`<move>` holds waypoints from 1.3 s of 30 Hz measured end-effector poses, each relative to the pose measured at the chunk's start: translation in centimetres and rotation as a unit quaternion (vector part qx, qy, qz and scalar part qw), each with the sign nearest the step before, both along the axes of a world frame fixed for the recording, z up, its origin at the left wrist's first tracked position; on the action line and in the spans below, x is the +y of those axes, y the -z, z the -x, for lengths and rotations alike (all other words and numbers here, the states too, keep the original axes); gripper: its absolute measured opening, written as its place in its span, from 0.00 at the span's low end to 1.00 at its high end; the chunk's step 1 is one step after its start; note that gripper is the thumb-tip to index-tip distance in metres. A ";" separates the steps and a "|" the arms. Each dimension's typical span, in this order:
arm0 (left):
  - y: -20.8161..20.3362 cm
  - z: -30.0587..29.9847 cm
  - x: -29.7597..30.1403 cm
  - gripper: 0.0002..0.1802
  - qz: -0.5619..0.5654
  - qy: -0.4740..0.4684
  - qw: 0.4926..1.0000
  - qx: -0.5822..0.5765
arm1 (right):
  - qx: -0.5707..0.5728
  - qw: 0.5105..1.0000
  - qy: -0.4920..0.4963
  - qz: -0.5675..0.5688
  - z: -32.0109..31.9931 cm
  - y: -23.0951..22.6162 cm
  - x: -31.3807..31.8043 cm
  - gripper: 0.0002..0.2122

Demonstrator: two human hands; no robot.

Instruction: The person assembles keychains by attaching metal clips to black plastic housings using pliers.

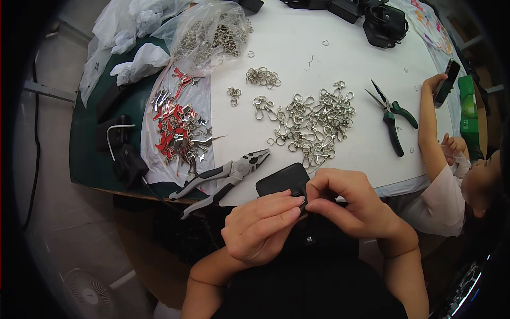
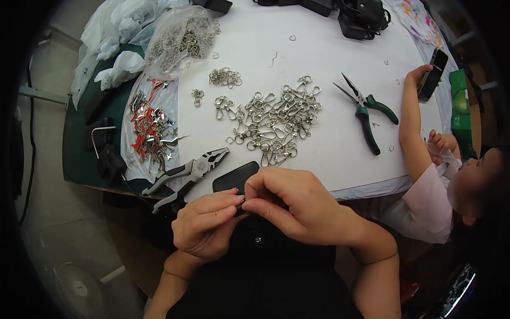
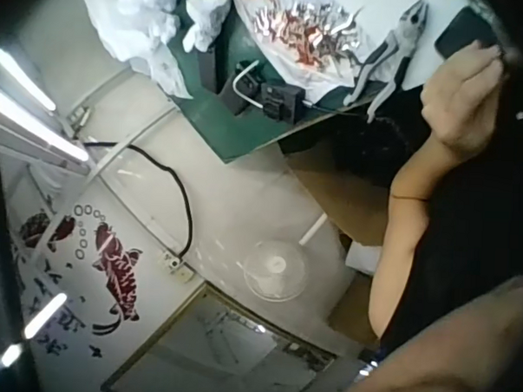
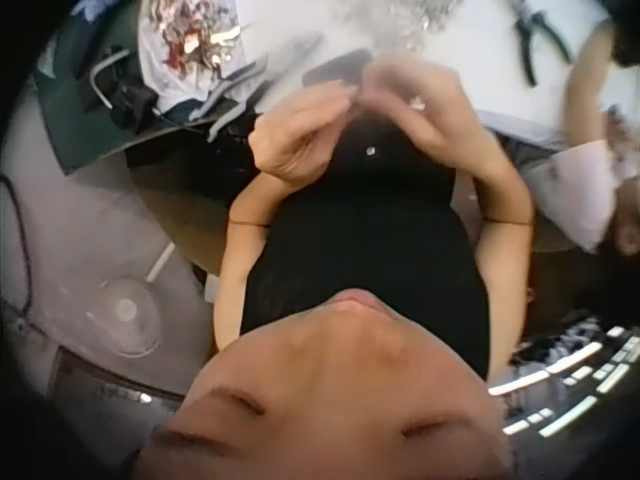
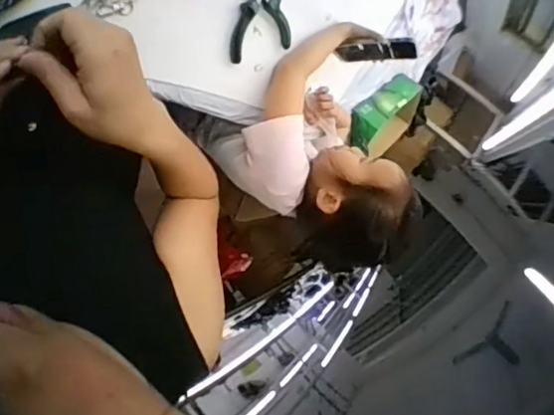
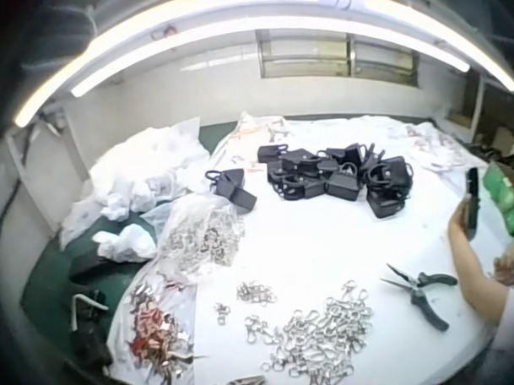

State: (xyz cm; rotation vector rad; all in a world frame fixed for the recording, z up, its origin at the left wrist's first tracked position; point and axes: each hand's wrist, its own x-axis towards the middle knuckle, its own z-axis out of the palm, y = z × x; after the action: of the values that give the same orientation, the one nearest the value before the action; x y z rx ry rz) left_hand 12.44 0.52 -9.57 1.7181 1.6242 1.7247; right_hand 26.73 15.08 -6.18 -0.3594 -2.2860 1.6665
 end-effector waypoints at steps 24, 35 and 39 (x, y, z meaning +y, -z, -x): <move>0.4 0.0 0.6 0.19 -0.032 0.019 0.999 0.029 | 0.005 0.991 -0.006 -0.134 -0.4 -1.6 0.4 0.06; 0.0 -0.8 0.3 0.21 0.000 0.000 1.000 -0.003 | -0.019 0.995 0.086 0.042 -0.8 -0.1 -1.9 0.05; 0.1 -0.5 0.3 0.20 0.008 -0.002 0.999 -0.045 | 0.011 0.996 0.089 -0.007 -1.0 0.1 -1.8 0.06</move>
State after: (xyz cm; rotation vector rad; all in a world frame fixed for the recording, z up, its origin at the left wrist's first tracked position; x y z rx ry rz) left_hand 12.96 0.87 -9.63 1.6063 1.5984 1.7595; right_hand 27.69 13.25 -6.28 -0.5234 -2.1771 1.5586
